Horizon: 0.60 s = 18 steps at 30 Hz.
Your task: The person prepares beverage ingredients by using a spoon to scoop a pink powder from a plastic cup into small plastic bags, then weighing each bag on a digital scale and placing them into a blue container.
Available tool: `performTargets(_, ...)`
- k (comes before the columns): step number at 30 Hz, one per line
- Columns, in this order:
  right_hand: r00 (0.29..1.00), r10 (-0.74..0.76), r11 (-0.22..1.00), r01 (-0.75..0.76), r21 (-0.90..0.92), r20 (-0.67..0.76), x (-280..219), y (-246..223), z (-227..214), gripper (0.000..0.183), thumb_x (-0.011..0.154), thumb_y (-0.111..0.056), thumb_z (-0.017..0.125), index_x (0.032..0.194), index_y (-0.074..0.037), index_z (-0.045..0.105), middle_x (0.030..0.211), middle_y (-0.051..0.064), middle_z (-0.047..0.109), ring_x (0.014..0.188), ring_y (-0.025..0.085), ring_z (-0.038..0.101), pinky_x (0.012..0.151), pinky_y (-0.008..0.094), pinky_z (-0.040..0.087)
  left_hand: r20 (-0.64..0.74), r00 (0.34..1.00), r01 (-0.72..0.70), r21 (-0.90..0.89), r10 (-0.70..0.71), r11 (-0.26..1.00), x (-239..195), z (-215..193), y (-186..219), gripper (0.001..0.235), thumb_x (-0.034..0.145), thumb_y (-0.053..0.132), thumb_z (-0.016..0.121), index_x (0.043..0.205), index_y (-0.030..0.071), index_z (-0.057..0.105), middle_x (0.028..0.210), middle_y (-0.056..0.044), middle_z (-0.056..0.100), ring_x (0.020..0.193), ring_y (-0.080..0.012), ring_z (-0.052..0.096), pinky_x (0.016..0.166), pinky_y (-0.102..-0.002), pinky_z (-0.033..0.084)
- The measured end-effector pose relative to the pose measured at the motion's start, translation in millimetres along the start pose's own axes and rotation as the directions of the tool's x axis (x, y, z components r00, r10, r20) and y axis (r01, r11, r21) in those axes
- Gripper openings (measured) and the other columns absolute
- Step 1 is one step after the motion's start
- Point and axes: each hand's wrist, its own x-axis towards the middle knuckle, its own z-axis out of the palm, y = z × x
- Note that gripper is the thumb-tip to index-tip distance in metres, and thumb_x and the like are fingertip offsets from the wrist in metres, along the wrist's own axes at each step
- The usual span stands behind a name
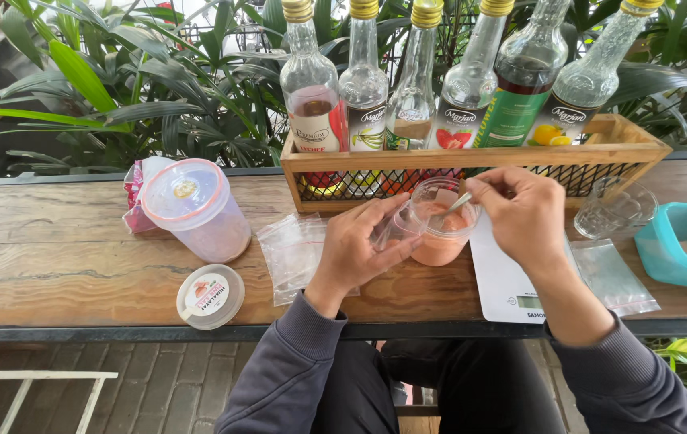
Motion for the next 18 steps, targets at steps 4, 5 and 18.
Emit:
performTargets(4,0.994,0.097,0.983,-0.089,0.160,-0.042,5,-1,-9,0.005,0.099,-0.018,0.082,0.094,-0.019,0.081,0.073,0.000,0.071,0.067,0.005,0.058,0.066,0.021,0.045,0.001,1.000,0.008,-0.005,-0.008,1.000,-4,0,-2,0.056,0.080,0.040,0.088,0.126,0.010,0.076,0.082,-0.006,0.074,0.061,-0.0226,0.066,0.059,-0.034,0.055)
performTargets(5,0.987,0.154,0.966,-0.140,0.217,-0.047,6,-6,-14,0.007,0.099,-0.016,0.083,0.093,-0.014,0.080,0.076,0.000,0.073,0.069,0.004,0.059,0.068,0.020,0.046,0.053,0.999,-0.008,0.093,0.003,0.996,-6,-1,-4,0.055,0.086,0.043,0.083,0.129,0.009,0.072,0.100,-0.007,0.076,0.081,-0.0226,0.072,0.072,-0.034,0.059)
performTargets(18,0.994,0.048,0.923,-0.006,0.385,-0.099,-3,-60,-35,0.009,0.103,-0.003,0.081,0.095,-0.003,0.078,0.084,0.005,0.075,0.074,0.008,0.063,0.075,0.022,0.053,0.069,0.997,0.007,0.187,-0.020,0.982,-8,1,-3,0.050,0.088,0.039,0.085,0.129,0.012,0.070,0.114,-0.004,0.080,0.092,-0.0168,0.077,0.081,-0.030,0.061)
